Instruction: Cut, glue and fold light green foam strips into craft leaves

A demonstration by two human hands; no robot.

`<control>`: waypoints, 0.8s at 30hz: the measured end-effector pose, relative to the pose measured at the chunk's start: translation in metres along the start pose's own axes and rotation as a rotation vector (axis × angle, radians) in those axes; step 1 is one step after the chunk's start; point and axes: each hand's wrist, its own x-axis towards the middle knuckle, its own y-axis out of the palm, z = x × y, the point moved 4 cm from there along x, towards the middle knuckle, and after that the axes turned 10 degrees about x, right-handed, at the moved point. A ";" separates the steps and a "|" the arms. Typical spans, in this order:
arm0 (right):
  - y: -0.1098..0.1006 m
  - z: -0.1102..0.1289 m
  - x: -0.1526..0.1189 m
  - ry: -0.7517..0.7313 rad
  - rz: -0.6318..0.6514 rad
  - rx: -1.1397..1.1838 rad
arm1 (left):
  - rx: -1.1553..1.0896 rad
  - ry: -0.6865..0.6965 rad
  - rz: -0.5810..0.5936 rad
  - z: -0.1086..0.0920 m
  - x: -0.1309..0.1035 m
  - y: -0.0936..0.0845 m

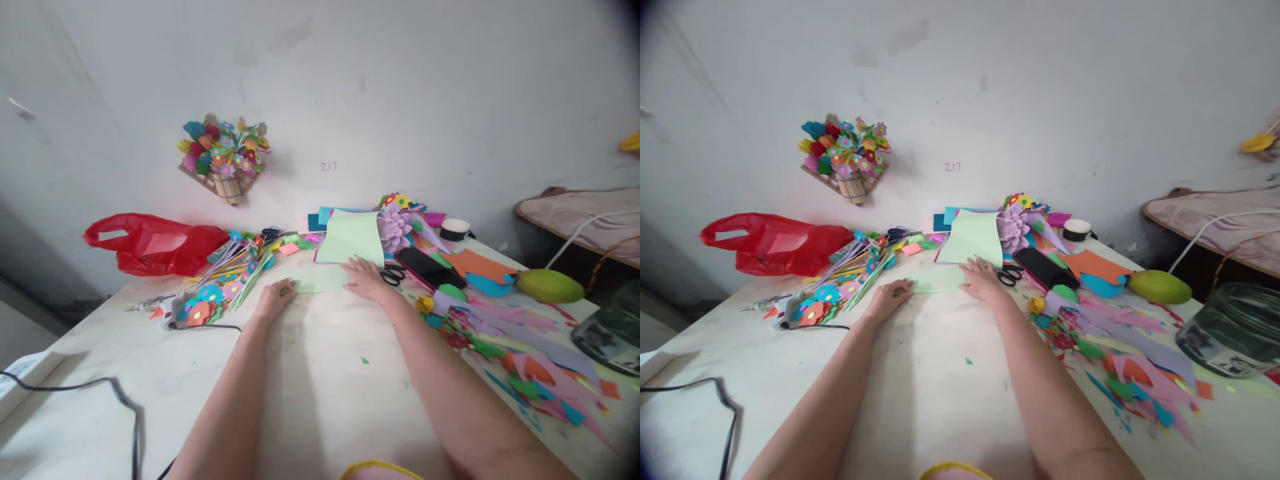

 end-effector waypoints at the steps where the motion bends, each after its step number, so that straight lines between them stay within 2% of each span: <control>1: 0.000 0.006 0.001 -0.051 -0.040 0.013 | -0.010 0.005 -0.003 0.001 0.000 0.001; 5: 0.007 0.039 0.002 -0.284 -0.154 0.155 | -0.026 0.018 -0.009 0.004 0.002 0.006; 7: 0.014 0.054 0.003 -0.332 -0.172 0.227 | -0.013 0.034 -0.010 0.004 0.002 0.008; 14: 0.028 0.077 0.011 -0.304 -0.188 0.331 | 0.079 0.054 0.021 0.001 0.004 0.013; 17: 0.030 0.081 0.021 -0.294 -0.145 0.356 | 0.121 0.066 0.010 0.000 0.005 0.012; 21: 0.038 0.082 0.034 -0.262 -0.087 0.509 | 0.135 0.054 0.019 -0.001 0.005 0.011; 24: 0.043 0.080 0.037 -0.240 -0.136 0.628 | 0.082 0.025 0.008 0.001 0.004 0.007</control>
